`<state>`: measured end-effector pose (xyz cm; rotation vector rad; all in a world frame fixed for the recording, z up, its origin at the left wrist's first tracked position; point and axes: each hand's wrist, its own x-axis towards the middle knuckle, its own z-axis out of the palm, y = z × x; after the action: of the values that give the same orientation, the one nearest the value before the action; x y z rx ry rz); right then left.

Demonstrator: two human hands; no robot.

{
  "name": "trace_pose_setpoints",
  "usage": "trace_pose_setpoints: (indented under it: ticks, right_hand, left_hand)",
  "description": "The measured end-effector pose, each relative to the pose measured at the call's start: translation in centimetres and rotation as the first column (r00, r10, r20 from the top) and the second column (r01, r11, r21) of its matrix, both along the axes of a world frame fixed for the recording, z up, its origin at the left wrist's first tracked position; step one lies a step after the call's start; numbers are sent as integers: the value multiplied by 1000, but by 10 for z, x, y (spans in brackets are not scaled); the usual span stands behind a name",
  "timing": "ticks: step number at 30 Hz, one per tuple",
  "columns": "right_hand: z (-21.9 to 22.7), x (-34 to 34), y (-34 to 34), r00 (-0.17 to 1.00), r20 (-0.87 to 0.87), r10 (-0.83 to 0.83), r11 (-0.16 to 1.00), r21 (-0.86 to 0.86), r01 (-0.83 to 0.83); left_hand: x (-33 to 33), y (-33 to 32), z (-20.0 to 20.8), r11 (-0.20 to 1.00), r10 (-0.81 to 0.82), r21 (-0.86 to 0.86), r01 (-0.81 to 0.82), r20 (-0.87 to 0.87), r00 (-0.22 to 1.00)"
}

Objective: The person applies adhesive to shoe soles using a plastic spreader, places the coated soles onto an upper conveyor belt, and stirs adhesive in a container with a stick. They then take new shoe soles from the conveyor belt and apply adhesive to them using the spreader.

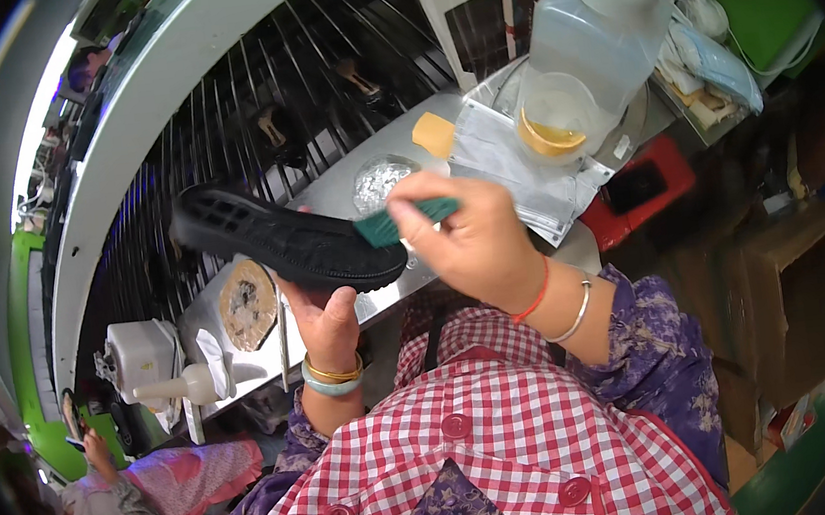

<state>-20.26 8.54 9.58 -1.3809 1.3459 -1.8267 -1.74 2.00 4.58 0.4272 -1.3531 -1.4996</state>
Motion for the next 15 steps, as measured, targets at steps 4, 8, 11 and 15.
trace_pose_setpoints:
  ticks: [4,8,11,15]
  right_hand:
    - [-13,-11,-2,997,-30,-75,993,92,77]
    - [-11,-4,1,996,8,-89,995,40,89]
    - [-14,-10,-2,1000,12,-27,983,183,25]
    - [-19,-9,-3,983,148,-108,989,115,91]
  left_hand:
    - [-3,6,4,977,114,-197,-85,137,984]
    - [1,9,13,960,62,-280,14,263,963]
    - [0,-1,28,691,371,-716,102,473,799]
    - [-8,-3,47,329,674,-894,305,449,586]
